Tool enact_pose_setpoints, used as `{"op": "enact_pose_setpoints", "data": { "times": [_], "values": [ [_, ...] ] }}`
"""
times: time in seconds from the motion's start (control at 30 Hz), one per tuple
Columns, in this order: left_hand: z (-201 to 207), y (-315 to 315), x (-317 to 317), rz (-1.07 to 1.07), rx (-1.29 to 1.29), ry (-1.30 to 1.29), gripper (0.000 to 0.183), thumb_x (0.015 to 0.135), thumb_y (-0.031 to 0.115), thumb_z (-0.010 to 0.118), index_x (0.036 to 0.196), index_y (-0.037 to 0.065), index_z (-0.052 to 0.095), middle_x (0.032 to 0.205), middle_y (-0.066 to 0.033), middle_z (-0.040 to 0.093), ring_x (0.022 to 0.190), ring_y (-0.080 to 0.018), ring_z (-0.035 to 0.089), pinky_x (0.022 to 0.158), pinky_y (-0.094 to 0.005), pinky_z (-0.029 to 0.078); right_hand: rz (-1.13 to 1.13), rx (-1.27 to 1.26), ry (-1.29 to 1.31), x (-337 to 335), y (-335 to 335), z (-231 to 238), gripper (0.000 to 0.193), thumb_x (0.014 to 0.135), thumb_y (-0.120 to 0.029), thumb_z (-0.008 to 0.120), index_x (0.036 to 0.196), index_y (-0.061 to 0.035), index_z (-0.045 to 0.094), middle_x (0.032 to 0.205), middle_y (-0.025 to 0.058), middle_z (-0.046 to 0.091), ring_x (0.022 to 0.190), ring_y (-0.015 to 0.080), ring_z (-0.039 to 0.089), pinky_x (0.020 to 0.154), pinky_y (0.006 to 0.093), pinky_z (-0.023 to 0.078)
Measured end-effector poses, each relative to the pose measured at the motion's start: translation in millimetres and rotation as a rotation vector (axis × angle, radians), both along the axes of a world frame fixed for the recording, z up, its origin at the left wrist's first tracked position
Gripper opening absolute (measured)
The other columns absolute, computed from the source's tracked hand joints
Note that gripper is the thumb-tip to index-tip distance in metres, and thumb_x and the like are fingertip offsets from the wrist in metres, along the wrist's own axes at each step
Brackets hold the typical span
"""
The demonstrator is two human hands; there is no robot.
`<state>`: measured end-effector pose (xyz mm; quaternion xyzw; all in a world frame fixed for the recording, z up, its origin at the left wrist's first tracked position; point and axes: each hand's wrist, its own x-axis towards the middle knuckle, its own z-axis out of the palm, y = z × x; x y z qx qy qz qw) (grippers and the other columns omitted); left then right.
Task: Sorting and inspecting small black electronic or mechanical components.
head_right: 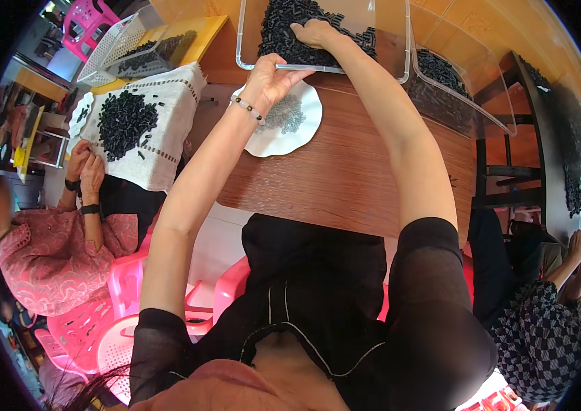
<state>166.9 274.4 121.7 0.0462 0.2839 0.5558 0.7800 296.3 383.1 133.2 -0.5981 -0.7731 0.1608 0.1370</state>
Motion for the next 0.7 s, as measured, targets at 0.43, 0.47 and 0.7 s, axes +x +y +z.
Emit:
{"op": "enact_pose_setpoints", "data": {
  "times": [0.43,0.47,0.7],
  "values": [
    [-4.4,12.4,11.4,-0.047,0.000,-0.055,0.034,0.079,-0.005,0.036,0.105,-0.025,0.028,0.134,-0.0420,0.027,0.127,-0.0593,0.028,0.104,-0.0641,0.036,-0.288,-0.070,0.383,54.6,16.7,3.4,0.054,0.087,-0.044,0.040,0.088,0.0047,0.064,0.088,0.0231,0.063,0.082,0.0368,0.062,0.069,0.0463,0.051],
    [-8.8,11.0,3.0,-0.041,0.012,-0.059,0.036,0.079,-0.005,0.035,0.108,-0.026,0.027,0.134,-0.0422,0.027,0.127,-0.0595,0.028,0.104,-0.0638,0.036,-0.306,-0.201,0.491,42.9,10.7,4.5,0.051,0.087,-0.044,0.040,0.079,0.0016,0.062,0.076,0.0165,0.061,0.071,0.0313,0.061,0.056,0.0449,0.050],
    [-9.5,18.8,-2.1,-0.065,0.000,-0.055,0.036,0.080,-0.005,0.036,0.108,-0.020,0.021,0.130,-0.0427,0.026,0.122,-0.0609,0.031,0.099,-0.0659,0.040,-0.259,-0.353,0.719,62.9,9.9,7.3,0.043,0.094,-0.047,0.037,0.093,-0.0094,0.056,0.071,0.0052,0.054,0.054,0.0176,0.048,0.039,0.0328,0.040]
  ]
}}
